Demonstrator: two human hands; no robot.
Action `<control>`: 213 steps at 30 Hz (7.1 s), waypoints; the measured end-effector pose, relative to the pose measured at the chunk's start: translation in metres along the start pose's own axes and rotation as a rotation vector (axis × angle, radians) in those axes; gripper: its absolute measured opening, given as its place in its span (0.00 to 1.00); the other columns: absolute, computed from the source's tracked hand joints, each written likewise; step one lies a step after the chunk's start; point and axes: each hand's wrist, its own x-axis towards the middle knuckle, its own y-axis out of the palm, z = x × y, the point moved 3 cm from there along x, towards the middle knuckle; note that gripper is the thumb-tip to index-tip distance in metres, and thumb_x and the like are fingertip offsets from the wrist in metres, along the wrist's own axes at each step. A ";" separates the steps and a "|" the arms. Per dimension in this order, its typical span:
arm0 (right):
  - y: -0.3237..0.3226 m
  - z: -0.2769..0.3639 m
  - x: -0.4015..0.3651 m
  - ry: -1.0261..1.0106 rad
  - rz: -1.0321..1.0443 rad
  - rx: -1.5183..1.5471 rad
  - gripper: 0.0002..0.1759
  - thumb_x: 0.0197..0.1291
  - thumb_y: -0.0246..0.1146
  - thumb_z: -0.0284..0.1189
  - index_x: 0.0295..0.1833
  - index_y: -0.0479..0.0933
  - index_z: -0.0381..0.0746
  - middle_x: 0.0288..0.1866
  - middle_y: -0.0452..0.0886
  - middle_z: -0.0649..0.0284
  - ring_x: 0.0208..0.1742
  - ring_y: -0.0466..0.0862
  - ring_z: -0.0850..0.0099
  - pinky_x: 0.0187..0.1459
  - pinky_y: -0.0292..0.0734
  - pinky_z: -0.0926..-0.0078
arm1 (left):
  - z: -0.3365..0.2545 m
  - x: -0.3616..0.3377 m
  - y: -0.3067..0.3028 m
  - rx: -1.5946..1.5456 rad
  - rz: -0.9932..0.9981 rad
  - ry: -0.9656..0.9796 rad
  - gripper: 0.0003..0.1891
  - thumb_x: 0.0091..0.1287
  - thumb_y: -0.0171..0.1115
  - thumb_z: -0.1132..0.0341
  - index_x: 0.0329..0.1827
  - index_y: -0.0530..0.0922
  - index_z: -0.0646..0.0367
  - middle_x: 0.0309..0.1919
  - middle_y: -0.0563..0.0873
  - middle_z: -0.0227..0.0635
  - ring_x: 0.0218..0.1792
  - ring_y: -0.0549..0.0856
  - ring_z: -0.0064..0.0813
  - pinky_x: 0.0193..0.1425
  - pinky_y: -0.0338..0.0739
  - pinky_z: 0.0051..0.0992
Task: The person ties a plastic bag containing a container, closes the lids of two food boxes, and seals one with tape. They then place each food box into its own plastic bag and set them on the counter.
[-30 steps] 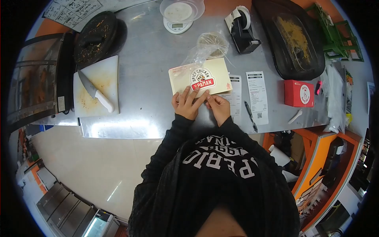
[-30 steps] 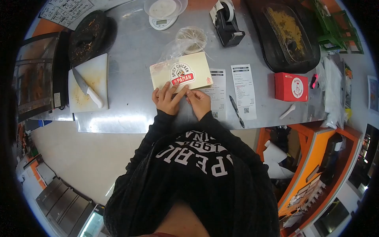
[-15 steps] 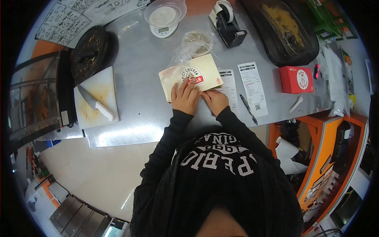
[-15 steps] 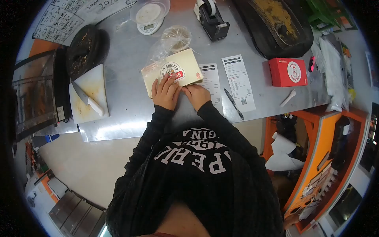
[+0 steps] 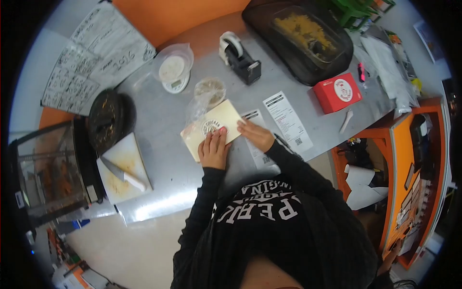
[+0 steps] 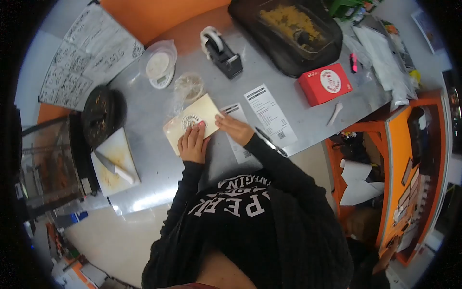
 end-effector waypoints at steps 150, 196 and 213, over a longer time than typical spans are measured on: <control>-0.545 -0.516 -0.156 0.617 -0.275 -0.252 0.28 0.63 0.42 0.43 0.68 0.53 0.46 0.70 0.52 0.56 0.68 0.55 0.58 0.65 0.46 0.57 | -0.675 0.412 0.212 -0.745 0.430 0.492 0.23 0.63 0.48 0.51 0.60 0.68 0.49 0.63 0.65 0.39 0.65 0.62 0.39 0.65 0.48 0.50; -0.689 -0.385 -0.371 0.970 -1.708 0.403 0.11 0.49 0.54 0.29 0.29 0.76 0.30 0.26 0.77 0.59 0.26 0.77 0.71 0.32 0.72 0.74 | -0.840 0.429 0.274 -0.207 0.464 0.786 0.15 0.53 0.55 0.55 0.38 0.75 0.53 0.32 0.82 0.42 0.36 0.82 0.38 0.38 0.73 0.38; -0.615 -0.518 -0.179 1.278 0.171 -0.751 0.18 0.53 0.51 0.32 0.51 0.72 0.41 0.47 0.76 0.56 0.35 0.81 0.58 0.37 0.75 0.60 | -0.795 0.461 0.203 -0.783 0.284 1.082 0.05 0.54 0.52 0.66 0.31 0.72 0.56 0.27 0.77 0.38 0.32 0.77 0.41 0.36 0.67 0.38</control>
